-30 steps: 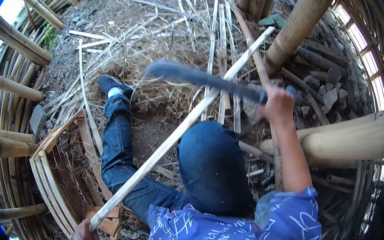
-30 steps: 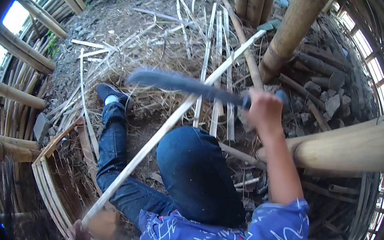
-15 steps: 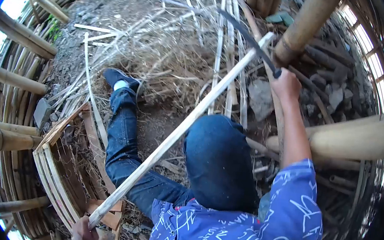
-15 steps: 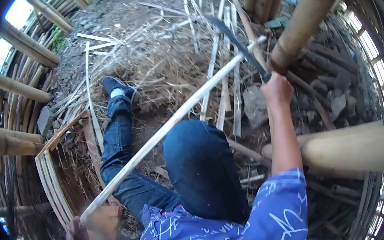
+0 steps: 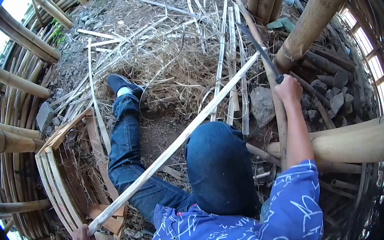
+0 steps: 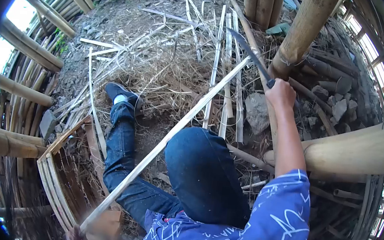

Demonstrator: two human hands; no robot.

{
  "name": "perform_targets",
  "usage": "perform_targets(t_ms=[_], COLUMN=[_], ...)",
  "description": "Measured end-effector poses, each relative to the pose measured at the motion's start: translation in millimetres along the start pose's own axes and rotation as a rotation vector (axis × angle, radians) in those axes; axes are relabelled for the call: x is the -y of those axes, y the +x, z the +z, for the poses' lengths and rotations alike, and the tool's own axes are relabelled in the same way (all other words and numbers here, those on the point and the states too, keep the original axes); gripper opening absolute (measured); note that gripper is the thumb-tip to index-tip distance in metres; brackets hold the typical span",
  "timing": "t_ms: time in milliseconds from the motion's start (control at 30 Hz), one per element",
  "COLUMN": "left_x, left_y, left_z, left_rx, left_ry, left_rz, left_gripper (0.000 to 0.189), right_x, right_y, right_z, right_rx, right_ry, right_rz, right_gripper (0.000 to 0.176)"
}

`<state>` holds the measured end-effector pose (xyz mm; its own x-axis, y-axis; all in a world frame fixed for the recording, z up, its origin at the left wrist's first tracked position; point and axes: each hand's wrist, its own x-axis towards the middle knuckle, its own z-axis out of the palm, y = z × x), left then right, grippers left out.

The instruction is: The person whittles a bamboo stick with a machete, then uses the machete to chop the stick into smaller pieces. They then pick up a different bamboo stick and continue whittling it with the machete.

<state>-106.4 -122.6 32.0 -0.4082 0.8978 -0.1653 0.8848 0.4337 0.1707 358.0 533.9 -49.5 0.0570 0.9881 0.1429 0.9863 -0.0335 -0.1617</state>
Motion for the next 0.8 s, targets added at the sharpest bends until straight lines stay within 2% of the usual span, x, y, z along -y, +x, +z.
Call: perform_targets(t_ms=[67,100,300,333,367,400,467,500,533,567,633,667,700,733,800], left_x=[1.7,2.0,-9.4,-18.5,8.4,-44.2,-41.9,-54.3,-69.2,-91.6,-105.8,-105.8,-132.1,-146.4,-186.2], left_y=[0.1,2.2,21.1,30.2,20.8,46.8,53.5,66.2,77.8,88.2,110.8,115.7,135.0,147.2,173.1], left_z=[1.3,3.3,4.1,6.4,34.1,7.2,26.6,31.7,30.9,33.7,59.5,91.0,83.4,91.9,99.4], left_rx=[0.006,0.009,0.012,-0.008,-0.012,0.02,0.033,-0.072,-0.028,-0.138,-0.134,-0.122,-0.156,-0.09,-0.096], left_ry=[0.0,-0.004,0.06,-0.062,-0.236,-0.194,-0.245,-0.256,-0.359,-0.31,-0.644,-0.906,-0.815,-0.973,-1.216], left_rz=[-0.009,-0.012,-0.013,-0.026,-0.137,-0.164,-0.222,-0.121,-0.188,-0.119,-0.126,-0.211,-0.104,-0.149,-0.142], left_gripper=[0.026,0.026,0.026,0.023,0.02,0.017,0.014,0.014,0.013,0.012,0.011,0.007,0.006,0.006,0.007], right_x=[4.1,7.3,30.9,35.4,42.1,45.6,58.2,63.2,67.2,71.3,82.7,85.8,88.5,93.2,100.3], right_y=[-19.6,-29.0,-70.4,-75.8,-82.5,-85.4,-95.0,-98.9,-102.2,-105.5,-113.0,-115.0,-116.9,-118.9,-124.5], right_z=[-6.7,-5.2,7.7,8.6,6.6,9.3,2.9,-2.5,-6.7,-12.4,-27.7,-35.7,-44.9,-54.1,-65.0], right_rx=[0.061,0.025,0.005,-0.029,-0.06,-0.069,-0.062,-0.061,-0.064,-0.067,-0.088,-0.033,0.02,0.039,-0.018], right_ry=[0.002,0.016,0.221,0.296,0.371,0.427,0.521,0.584,0.642,0.698,0.789,0.799,0.806,0.829,0.843], right_rz=[-0.033,-0.096,-0.176,-0.194,-0.215,-0.226,-0.235,-0.251,-0.274,-0.298,-0.318,-0.303,-0.291,-0.29,-0.335], right_gripper=[0.023,0.021,0.019,0.018,0.017,0.014,0.01,0.009,0.008,0.008,0.008,0.009,0.009,0.01,0.013])
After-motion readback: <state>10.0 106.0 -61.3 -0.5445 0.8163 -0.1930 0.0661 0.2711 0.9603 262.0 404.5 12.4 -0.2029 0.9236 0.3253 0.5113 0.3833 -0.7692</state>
